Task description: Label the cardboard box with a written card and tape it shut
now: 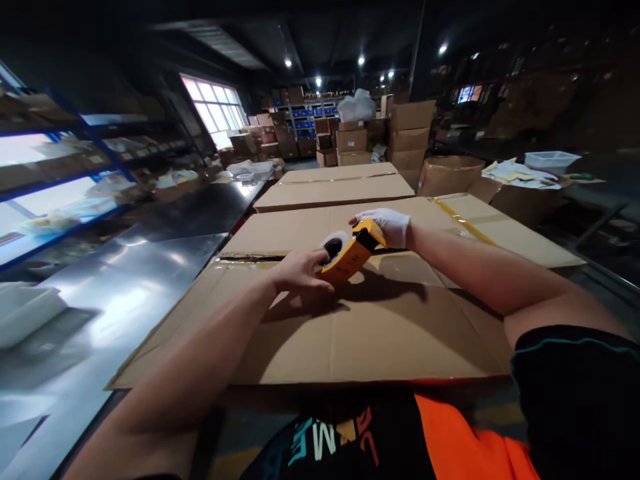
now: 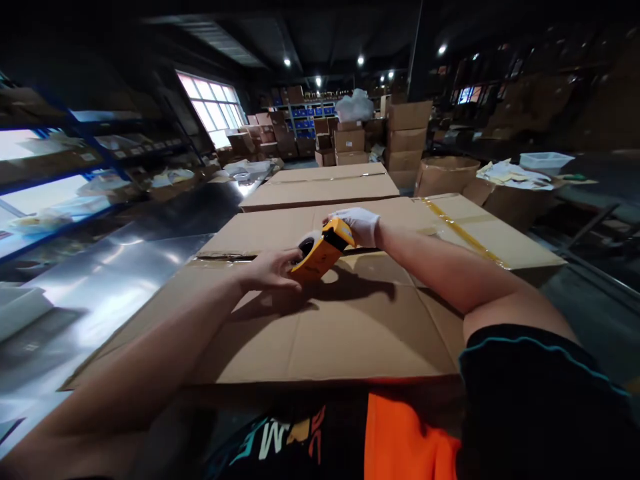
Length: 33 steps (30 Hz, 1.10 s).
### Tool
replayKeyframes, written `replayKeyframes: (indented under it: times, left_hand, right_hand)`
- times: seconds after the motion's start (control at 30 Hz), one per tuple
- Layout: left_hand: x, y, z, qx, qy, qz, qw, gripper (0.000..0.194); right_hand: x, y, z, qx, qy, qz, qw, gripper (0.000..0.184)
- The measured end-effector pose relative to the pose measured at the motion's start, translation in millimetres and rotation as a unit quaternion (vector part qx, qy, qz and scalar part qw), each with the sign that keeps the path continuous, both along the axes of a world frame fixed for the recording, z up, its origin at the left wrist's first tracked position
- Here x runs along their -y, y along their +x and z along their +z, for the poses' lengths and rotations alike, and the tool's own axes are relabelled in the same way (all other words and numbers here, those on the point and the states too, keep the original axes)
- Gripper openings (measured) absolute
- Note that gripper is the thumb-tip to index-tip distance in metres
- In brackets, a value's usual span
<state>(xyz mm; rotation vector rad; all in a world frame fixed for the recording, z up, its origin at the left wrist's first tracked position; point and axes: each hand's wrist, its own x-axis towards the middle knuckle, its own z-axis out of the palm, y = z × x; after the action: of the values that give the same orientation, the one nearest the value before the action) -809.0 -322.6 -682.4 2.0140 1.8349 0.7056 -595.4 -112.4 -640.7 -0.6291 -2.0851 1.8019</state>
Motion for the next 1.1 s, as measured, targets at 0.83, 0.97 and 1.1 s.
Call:
replayKeyframes:
  times: [0.83, 0.97, 1.1]
  left_hand:
    - [12, -26, -24.4, 0.261, 0.028, 0.034, 0.964, 0.092]
    - [14, -36, -11.1, 0.055, 0.044, -0.009, 0.997, 0.088]
    - [17, -35, -7.9, 0.029, 0.052, -0.012, 0.998, 0.104]
  right_hand:
    - [21, 5, -23.5, -0.064, -0.229, 0.012, 0.971, 0.024]
    - [27, 10, -17.3, -0.04, -0.233, 0.025, 0.971, 0.034]
    - [27, 14, -15.9, -0.04, -0.227, 0.06, 0.971, 0.026]
